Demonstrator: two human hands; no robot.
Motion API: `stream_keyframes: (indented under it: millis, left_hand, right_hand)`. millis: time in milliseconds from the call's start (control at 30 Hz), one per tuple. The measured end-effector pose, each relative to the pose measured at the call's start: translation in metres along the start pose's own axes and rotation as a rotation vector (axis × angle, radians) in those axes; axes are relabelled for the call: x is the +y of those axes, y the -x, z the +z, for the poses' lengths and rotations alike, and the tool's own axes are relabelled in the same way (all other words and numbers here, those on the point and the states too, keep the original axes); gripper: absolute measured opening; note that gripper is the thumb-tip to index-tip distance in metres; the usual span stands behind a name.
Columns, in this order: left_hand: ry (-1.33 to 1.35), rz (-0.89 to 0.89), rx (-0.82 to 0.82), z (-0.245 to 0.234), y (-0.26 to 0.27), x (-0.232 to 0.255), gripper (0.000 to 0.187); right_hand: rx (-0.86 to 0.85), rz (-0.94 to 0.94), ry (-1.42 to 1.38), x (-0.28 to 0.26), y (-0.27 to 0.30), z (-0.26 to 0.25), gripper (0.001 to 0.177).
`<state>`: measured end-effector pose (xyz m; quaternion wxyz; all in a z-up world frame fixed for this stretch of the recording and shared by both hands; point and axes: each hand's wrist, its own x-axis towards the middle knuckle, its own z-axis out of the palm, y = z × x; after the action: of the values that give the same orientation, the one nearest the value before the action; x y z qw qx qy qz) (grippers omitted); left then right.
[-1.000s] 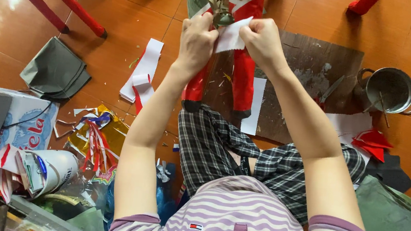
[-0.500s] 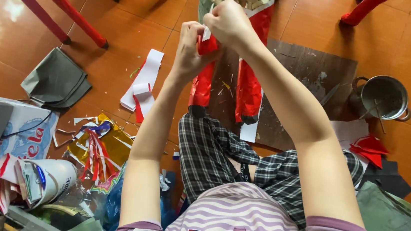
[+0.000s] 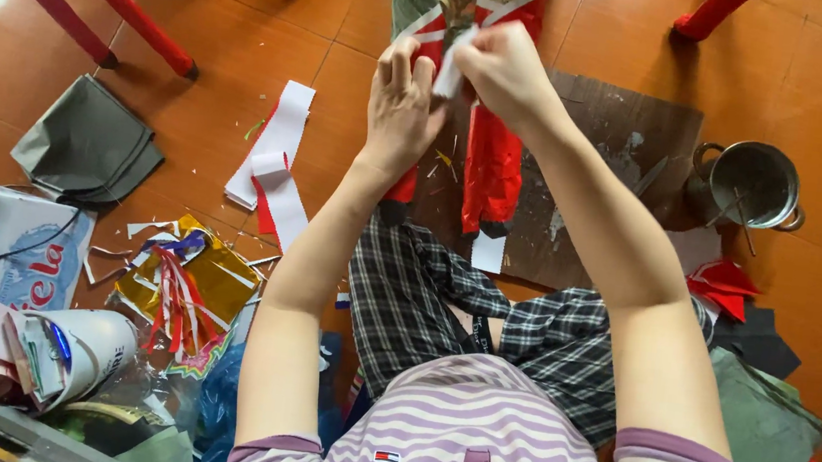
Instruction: Applying colored paper strips and glue to a piñata frame.
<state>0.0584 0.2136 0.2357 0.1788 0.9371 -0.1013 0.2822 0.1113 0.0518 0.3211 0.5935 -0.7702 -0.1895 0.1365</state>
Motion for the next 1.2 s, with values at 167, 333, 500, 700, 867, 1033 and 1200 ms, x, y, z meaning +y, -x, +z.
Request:
stream_keyframes:
  millis: [167, 333, 500, 700, 867, 1033, 1200]
  left_hand:
    - [0.313, -0.041, 0.027, -0.017, -0.011, 0.004, 0.046]
    - [0.680, -0.122, 0.173, -0.031, -0.024, -0.008, 0.033]
    - [1.052, -0.366, 0.100, -0.034, -0.031, -0.018, 0.024]
    - [1.277, -0.461, 0.045, -0.020, -0.026, -0.036, 0.016]
    - [1.363, -0.463, -0.040, -0.019, -0.022, -0.040, 0.008]
    - [1.353, -0.467, -0.079, -0.028, -0.019, -0.045, 0.020]
    - [1.439, -0.559, -0.059, -0.026, -0.025, -0.053, 0.016]
  right_hand:
    - [0.037, 0.023, -0.029, -0.015, -0.037, 0.011, 0.022]
    - [-0.024, 0.032, 0.106, -0.012, -0.060, 0.026, 0.026]
    - [-0.083, 0.064, 0.046, -0.007, -0.072, 0.020, 0.031]
    - [0.290, -0.610, 0.583, -0.001, -0.073, 0.003, 0.034]
    - [0.177, -0.713, 0.819, 0.033, -0.085, -0.003, 0.029]
    - [0.131, -0.658, 0.831, 0.039, -0.081, -0.001, 0.027]
    - [0.174, -0.700, 0.885, 0.038, -0.078, -0.004, 0.042]
